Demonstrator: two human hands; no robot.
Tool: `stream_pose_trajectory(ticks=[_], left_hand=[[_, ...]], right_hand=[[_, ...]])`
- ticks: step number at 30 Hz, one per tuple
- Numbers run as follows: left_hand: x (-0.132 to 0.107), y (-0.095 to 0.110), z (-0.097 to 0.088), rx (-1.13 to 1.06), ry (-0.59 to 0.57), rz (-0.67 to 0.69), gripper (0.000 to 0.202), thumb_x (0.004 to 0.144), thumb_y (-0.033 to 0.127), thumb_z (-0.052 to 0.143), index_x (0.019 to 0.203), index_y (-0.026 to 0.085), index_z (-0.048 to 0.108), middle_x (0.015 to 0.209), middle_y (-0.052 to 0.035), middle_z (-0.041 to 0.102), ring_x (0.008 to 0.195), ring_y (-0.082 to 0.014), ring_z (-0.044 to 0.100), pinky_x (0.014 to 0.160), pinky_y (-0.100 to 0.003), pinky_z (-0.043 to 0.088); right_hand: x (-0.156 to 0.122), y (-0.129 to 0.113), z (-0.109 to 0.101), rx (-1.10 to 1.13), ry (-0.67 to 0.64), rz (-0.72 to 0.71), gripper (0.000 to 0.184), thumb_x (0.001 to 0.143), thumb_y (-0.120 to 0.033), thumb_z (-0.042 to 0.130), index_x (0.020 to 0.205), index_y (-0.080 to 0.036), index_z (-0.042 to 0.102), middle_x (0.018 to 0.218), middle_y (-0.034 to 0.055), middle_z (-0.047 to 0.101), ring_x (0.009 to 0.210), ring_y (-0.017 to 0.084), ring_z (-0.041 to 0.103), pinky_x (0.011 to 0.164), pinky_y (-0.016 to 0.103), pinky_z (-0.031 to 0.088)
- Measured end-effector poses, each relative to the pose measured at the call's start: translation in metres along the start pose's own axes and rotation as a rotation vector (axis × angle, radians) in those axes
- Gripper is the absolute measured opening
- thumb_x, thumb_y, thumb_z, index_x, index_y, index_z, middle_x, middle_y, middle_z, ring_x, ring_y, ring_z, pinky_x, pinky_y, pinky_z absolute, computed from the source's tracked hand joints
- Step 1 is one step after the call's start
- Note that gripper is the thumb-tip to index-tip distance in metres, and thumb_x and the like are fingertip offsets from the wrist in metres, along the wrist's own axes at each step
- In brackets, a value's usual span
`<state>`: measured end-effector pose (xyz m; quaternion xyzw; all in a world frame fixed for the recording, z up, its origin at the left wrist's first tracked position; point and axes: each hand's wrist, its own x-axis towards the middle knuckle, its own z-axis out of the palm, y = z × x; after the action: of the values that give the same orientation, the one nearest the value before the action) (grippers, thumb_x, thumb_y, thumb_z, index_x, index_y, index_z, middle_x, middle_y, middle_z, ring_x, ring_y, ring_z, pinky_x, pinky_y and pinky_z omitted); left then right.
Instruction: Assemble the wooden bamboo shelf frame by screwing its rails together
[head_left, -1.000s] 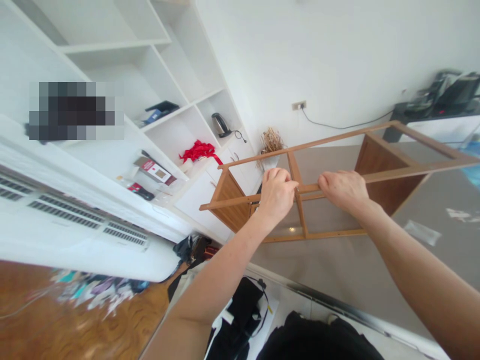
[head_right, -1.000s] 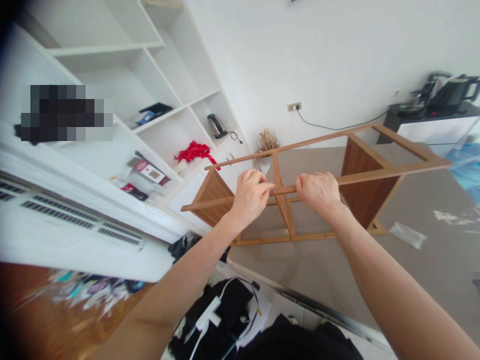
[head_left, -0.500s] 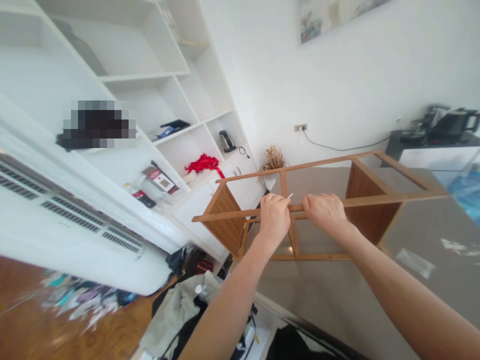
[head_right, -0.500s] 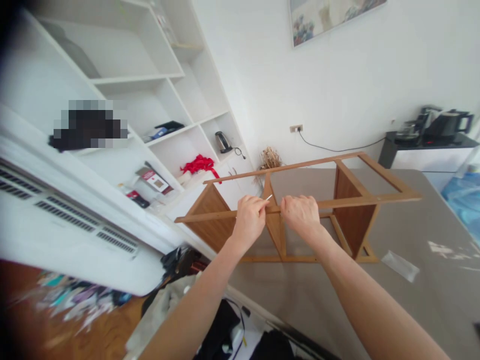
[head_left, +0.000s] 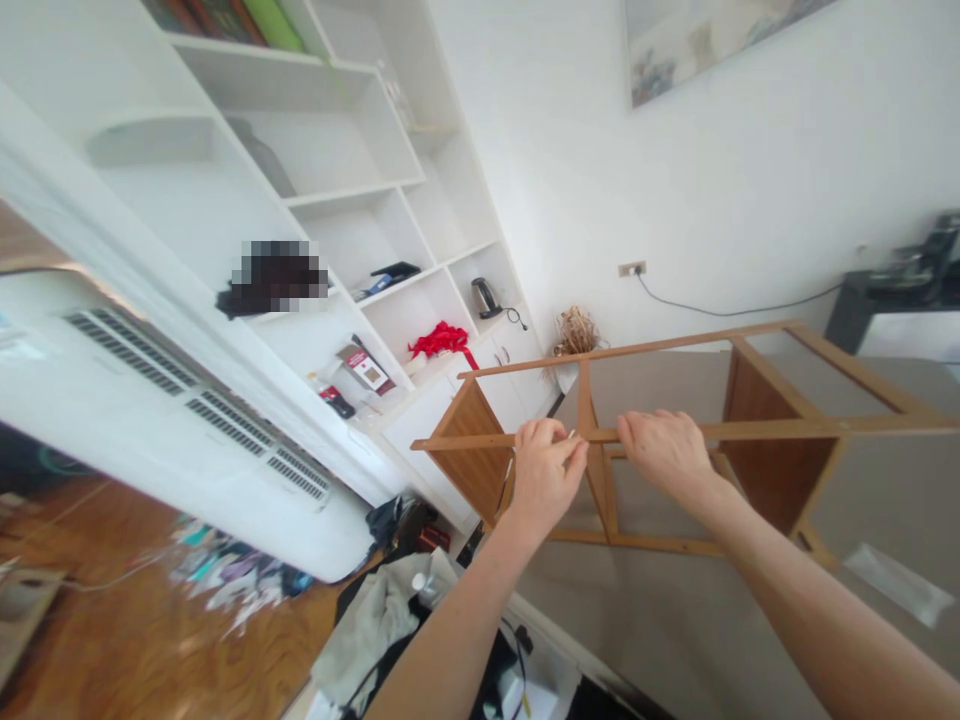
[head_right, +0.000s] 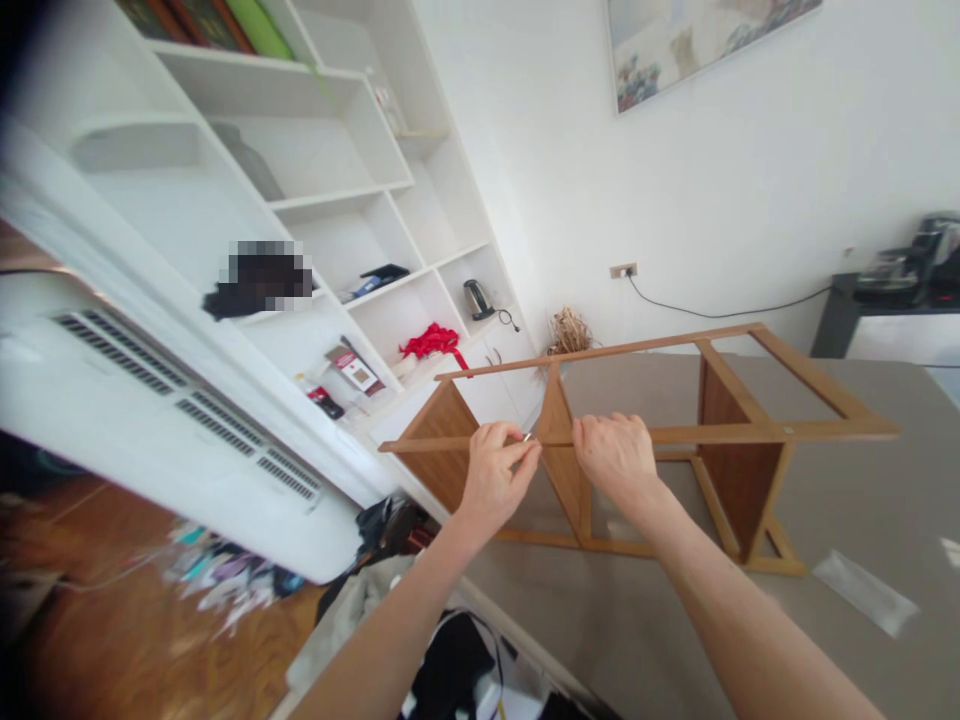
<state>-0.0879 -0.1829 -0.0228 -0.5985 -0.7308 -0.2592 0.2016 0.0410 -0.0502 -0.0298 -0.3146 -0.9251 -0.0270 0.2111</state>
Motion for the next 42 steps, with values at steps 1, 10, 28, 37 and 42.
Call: stream_pose_trajectory(ticks=[1,10,28,37,42], left_hand=[[-0.002,-0.003,0.0,-0.014,-0.004,0.003,0.02,0.09,0.025,0.052,0.089,0.022,0.072,0.087,-0.0055,0.062,0.09,-0.0199,0.054,0.086,-0.04,0.041],[0.0,-0.018,-0.001,-0.111,0.029,0.064,0.01,0.084,0.02,0.058,0.079,0.02,0.067,0.102,-0.0059,0.064,0.1,-0.0211,0.056,0.092,-0.04,0.04],[0.027,-0.024,-0.001,-0.006,-0.072,0.123,0.019,0.09,0.02,0.051,0.081,0.018,0.069,0.073,-0.0033,0.061,0.075,-0.0165,0.055,0.092,-0.04,0.039],[0.03,-0.013,0.018,-0.1,-0.025,0.052,0.026,0.084,0.005,0.051,0.097,0.018,0.07,0.08,-0.0037,0.067,0.079,-0.0168,0.06,0.095,-0.038,0.043],[0.03,-0.012,0.014,-0.132,-0.055,0.046,0.023,0.085,0.007,0.053,0.092,0.02,0.07,0.082,-0.003,0.069,0.079,-0.0167,0.061,0.101,-0.044,0.038]], right_hand=[[0.001,0.0,0.0,-0.003,0.008,0.0,0.041,0.095,-0.024,0.031,0.076,-0.015,0.065,0.074,0.0129,0.07,0.074,0.024,0.064,0.062,0.033,0.027],[0.004,0.001,0.011,0.004,0.055,0.023,0.041,0.096,-0.028,0.033,0.073,-0.016,0.066,0.071,0.0097,0.07,0.071,0.021,0.063,0.063,0.031,0.028],[0.003,-0.001,0.011,0.013,0.069,0.039,0.042,0.096,-0.028,0.032,0.071,-0.017,0.065,0.07,0.0093,0.07,0.07,0.021,0.061,0.065,0.032,0.028],[0.004,-0.001,0.007,0.024,-0.04,0.055,0.045,0.097,-0.029,0.027,0.078,-0.017,0.066,0.077,0.0112,0.07,0.077,0.023,0.064,0.069,0.032,0.033],[0.009,0.016,0.003,0.095,-0.158,0.041,0.038,0.096,-0.031,0.029,0.104,-0.023,0.065,0.086,0.0073,0.071,0.079,0.019,0.065,0.065,0.028,0.036]])
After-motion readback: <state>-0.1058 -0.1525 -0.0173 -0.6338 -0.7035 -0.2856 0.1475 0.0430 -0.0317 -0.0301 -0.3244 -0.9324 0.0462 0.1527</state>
